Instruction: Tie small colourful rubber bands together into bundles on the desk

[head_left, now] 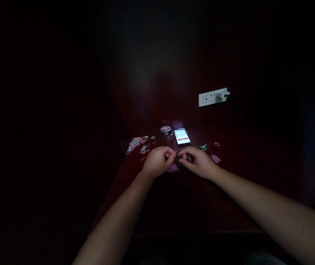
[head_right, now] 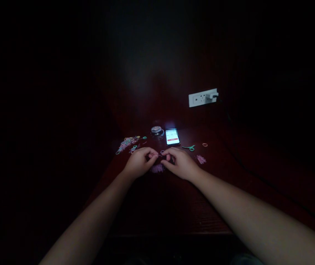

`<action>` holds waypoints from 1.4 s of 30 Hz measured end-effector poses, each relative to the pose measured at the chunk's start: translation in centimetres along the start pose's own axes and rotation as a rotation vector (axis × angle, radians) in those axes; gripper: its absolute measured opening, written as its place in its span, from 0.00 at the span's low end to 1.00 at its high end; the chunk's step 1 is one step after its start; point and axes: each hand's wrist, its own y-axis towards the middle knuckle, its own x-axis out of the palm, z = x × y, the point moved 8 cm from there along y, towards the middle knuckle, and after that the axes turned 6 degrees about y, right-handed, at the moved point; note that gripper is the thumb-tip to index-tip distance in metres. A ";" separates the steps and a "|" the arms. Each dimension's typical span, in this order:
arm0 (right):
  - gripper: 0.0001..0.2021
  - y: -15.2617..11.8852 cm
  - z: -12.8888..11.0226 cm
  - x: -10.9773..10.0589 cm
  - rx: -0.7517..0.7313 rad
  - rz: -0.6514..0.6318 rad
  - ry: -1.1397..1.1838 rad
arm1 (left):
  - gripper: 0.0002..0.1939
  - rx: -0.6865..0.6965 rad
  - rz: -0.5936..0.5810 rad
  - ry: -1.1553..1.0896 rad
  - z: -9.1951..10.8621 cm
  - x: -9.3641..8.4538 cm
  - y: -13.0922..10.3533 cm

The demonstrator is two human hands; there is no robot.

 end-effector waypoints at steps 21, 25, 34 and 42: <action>0.06 0.3 0.3 -0.5 0.000 0.021 -0.012 | 0.04 -0.009 -0.023 -0.116 0.7 1.8 -0.1; 0.06 0.3 0.6 -0.5 0.016 0.026 -0.009 | 0.05 0.009 -0.028 -0.113 0.8 1.5 -0.2; 0.07 0.2 0.3 -0.4 0.027 0.004 0.004 | 0.05 -0.008 -0.001 -0.104 -0.1 0.5 -0.6; 0.07 0.1 0.1 -0.5 0.015 0.001 0.001 | 0.08 0.007 -0.127 -0.192 0.1 1.9 -0.8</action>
